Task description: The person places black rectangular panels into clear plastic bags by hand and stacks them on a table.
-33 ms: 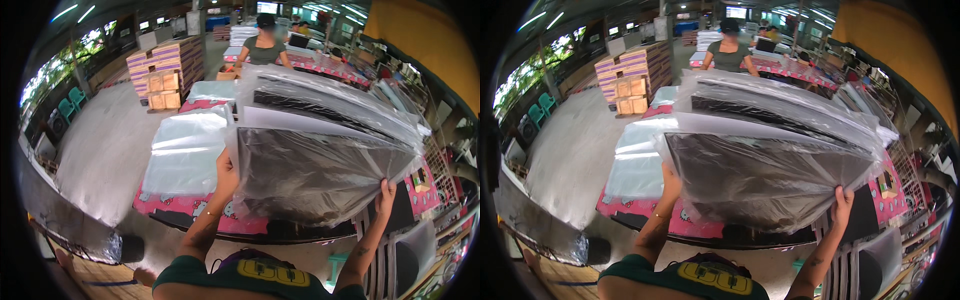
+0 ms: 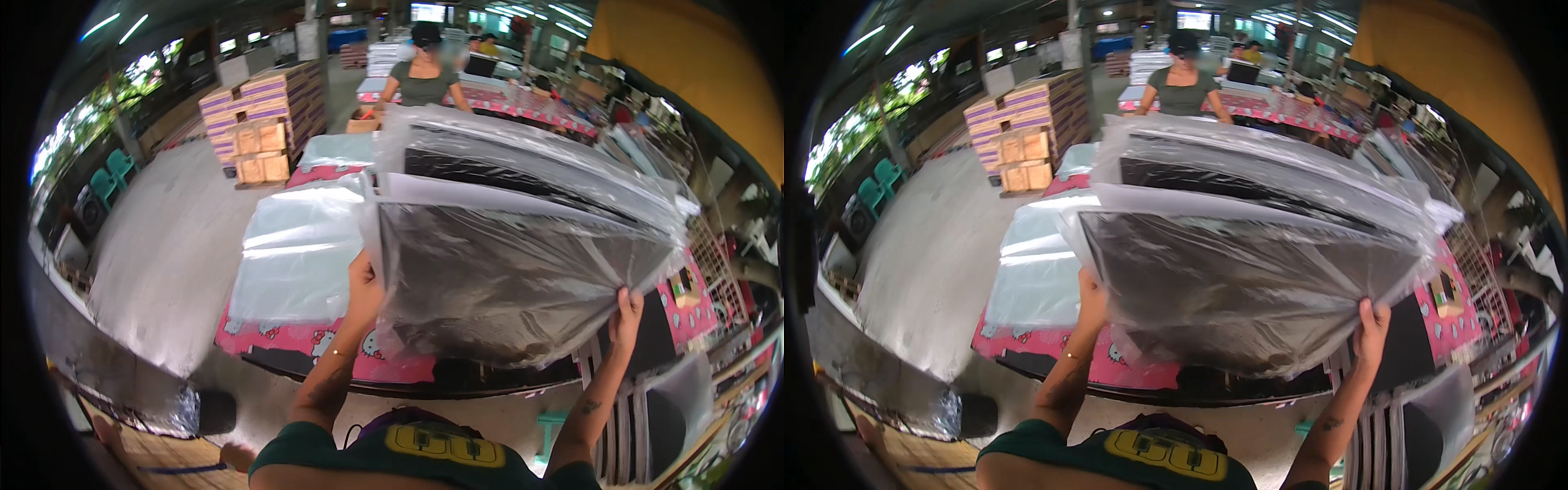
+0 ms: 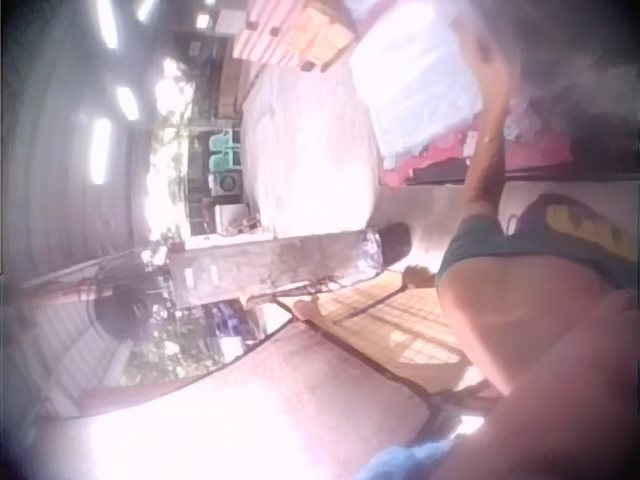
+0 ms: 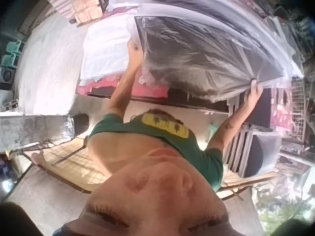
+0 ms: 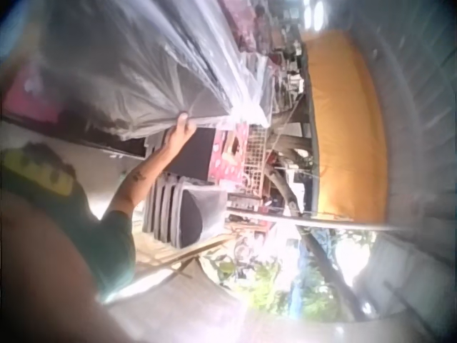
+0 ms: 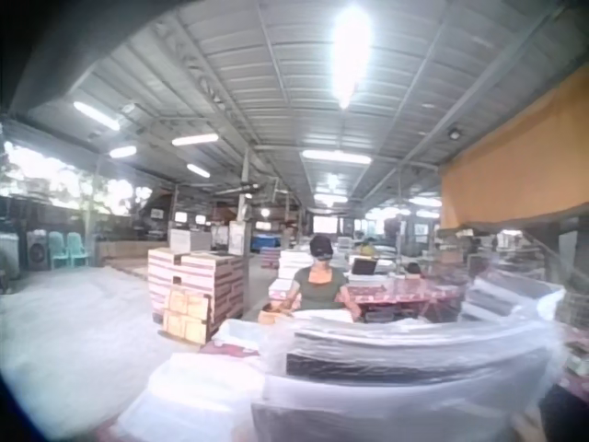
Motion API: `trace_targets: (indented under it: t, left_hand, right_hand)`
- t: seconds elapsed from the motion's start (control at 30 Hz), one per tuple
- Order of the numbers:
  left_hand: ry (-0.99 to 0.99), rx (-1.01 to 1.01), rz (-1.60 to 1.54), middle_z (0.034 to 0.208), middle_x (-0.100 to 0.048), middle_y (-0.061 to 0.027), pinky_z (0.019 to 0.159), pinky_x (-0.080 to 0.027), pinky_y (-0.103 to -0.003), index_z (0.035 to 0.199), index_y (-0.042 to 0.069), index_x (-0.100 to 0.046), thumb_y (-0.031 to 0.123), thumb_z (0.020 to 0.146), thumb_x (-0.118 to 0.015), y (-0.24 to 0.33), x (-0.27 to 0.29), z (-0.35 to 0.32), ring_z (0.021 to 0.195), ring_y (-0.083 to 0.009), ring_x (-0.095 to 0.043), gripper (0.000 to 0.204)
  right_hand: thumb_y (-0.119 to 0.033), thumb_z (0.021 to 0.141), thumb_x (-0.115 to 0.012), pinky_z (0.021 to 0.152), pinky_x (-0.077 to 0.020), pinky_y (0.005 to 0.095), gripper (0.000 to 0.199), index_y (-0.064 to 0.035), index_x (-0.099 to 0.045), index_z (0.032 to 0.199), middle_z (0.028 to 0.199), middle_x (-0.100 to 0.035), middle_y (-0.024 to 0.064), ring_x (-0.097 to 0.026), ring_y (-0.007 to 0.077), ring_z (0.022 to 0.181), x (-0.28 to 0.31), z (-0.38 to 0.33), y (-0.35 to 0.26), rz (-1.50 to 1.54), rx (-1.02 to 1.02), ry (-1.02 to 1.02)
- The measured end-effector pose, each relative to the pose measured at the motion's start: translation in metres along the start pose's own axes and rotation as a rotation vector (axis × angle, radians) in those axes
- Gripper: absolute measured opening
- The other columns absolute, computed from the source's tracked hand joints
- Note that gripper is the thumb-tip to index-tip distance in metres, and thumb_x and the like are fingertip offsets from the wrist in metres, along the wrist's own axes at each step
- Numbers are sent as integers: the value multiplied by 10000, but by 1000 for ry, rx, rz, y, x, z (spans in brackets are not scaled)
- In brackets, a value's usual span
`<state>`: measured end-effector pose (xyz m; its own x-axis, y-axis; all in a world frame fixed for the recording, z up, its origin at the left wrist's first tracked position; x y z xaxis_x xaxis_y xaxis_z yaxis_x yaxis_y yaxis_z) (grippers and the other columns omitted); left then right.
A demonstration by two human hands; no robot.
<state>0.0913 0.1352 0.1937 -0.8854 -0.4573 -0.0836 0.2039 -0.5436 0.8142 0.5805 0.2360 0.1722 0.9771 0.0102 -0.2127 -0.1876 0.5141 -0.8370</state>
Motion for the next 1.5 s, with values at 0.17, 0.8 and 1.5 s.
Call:
trace_targets:
  t: [0.17,0.8,1.5]
  left_hand:
    - [-93,475,-492,1073,-557,-61,812,-425,-288,1148,-7,-506,177,892,-568,-89,21,-45,925,-157,-528,322]
    - [-356,406,-472,1196,-513,-100,970,-356,-334,1293,-6,-389,142,752,-685,-96,-41,39,1111,-216,-483,634]
    - [-289,360,-441,1155,-545,-97,919,-420,-349,1286,-8,-387,109,756,-663,-110,-56,62,1054,-218,-534,608]
  right_hand:
    - [-164,860,-652,750,-394,236,145,-22,-637,886,876,-604,-23,-520,65,817,-21,1,-2,-37,8,67]
    - [-420,762,-717,1045,-246,337,890,-28,-222,1389,1310,-391,107,-331,227,1253,-37,-20,-11,-171,197,68]
    - [-382,763,-741,995,-323,345,803,31,-346,1328,1260,-467,111,-445,222,1154,-24,-36,21,-77,-52,238]
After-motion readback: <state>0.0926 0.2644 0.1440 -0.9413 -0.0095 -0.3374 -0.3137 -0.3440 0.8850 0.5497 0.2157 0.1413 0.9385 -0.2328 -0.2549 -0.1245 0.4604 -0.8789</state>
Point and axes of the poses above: each hand's wrist, its own z-axis towards the middle knuckle, its own x-axis out of the back of the hand, y = z × x, the point moved 6 cm from there along z, towards the middle knuckle
